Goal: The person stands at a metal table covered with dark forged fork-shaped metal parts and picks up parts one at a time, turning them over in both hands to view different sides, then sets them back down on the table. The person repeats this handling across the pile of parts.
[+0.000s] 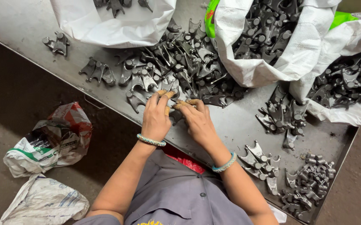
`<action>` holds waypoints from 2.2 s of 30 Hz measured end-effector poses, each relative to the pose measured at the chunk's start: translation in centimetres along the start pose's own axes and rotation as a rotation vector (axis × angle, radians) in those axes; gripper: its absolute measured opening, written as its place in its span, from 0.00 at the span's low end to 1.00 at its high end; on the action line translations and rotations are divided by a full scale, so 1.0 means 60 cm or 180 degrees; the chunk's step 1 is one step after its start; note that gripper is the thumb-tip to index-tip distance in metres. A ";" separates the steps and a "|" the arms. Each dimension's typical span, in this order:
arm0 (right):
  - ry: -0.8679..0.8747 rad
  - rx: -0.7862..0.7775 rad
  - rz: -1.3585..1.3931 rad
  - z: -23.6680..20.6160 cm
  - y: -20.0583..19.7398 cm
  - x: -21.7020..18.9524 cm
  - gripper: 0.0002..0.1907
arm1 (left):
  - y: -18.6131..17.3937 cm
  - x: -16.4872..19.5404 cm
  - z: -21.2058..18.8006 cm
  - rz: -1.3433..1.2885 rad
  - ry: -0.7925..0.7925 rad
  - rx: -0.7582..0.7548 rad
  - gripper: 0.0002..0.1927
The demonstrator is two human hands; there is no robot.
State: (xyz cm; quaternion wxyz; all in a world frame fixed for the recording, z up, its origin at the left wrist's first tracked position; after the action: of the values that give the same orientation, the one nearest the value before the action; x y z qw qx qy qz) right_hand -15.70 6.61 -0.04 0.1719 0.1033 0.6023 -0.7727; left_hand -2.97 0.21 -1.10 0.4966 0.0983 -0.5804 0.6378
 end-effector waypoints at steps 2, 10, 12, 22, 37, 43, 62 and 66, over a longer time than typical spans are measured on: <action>0.0151 -0.0011 0.0231 -0.004 0.003 0.010 0.30 | 0.000 -0.001 0.008 -0.0078 0.0044 -0.0078 0.31; 0.1167 0.0244 0.0589 -0.131 -0.023 0.070 0.26 | 0.044 -0.003 0.045 0.0063 -0.0013 -0.1002 0.44; 0.1374 0.0419 0.0655 -0.163 -0.032 0.088 0.25 | 0.053 -0.001 0.044 0.0000 0.0004 -0.1071 0.44; 0.2332 0.1202 0.4112 -0.277 -0.001 0.149 0.20 | 0.094 0.044 -0.028 -0.0706 0.0127 -0.1336 0.38; 0.2876 0.0939 0.6108 -0.319 0.052 0.155 0.16 | 0.070 0.089 -0.041 -0.1657 -0.0253 -0.0609 0.14; 0.2955 0.0367 0.5406 -0.304 0.043 0.134 0.17 | 0.131 0.066 -0.068 -0.2102 -0.1172 -0.1635 0.17; 0.1069 0.0281 0.0061 -0.087 -0.036 0.081 0.26 | -0.006 -0.024 0.036 -0.2702 -0.1208 0.0242 0.14; 0.1213 0.0503 0.0354 -0.123 -0.038 0.098 0.24 | 0.050 0.015 0.000 -0.1560 -0.0625 -0.0458 0.20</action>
State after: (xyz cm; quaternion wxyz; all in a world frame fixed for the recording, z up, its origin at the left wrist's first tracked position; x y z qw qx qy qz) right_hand -22.32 13.38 -2.02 0.0886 0.2938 0.5548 -0.7733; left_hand -5.65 1.19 -2.40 0.5832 0.2616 -0.6285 0.4432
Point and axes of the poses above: each hand's wrist, its own z-axis towards the middle knuckle, its own y-axis out of the palm, x = y × z, the point moved 6 cm from there along z, towards the middle knuckle, and after that the axes turned 5 degrees about -z, right-handed, at the moved point
